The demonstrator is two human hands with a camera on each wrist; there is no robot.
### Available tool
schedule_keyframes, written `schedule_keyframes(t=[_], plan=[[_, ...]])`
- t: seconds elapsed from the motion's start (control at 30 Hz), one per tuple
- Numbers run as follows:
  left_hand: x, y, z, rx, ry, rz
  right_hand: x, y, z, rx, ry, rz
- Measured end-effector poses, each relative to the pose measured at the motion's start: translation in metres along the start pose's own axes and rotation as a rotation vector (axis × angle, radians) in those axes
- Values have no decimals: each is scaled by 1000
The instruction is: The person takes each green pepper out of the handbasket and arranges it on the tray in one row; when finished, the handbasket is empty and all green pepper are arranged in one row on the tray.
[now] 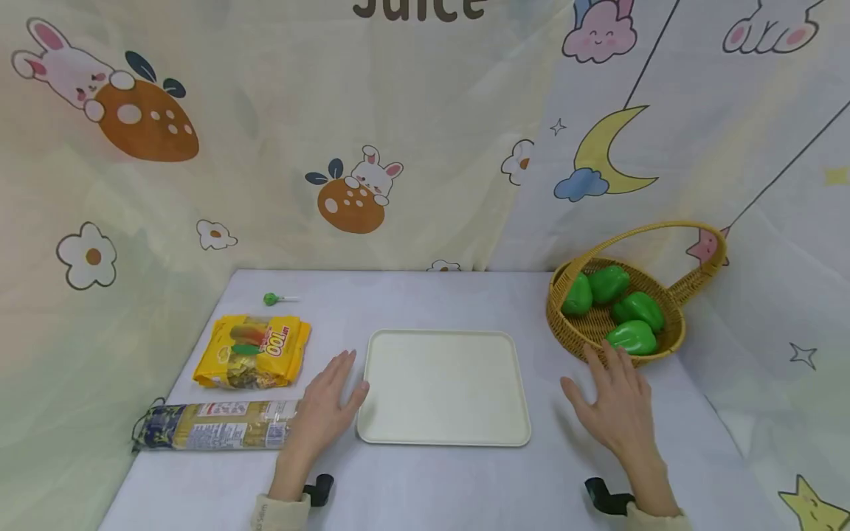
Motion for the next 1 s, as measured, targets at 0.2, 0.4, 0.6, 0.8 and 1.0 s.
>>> schedule_keyframes(t=[0.2,0.4,0.6,0.8,1.0], plan=[[11,6,4,-27,64,41,-11,-8,-6,12,27,17],[17,7,8,-66,85,86,-26,-22,-7,3,55,-17],[22,7,10,-96,95,141,-36,-35,-13,-20,44,-72],[25,9,8,-97,160,175,-41,-46,-19,-39,33,-126],[29,13,9,-97,185,192,-41,-51,-17,-71,31,-168]])
Point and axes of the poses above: each hand's wrist, its own y-axis away from the middle knuckle, its own x-axis out of the palm, z = x × y, the point moved 2 cm from there along -y, towards the middle knuckle, and after that the axes turned 6 degrees about -y, right-handed, at the moved point
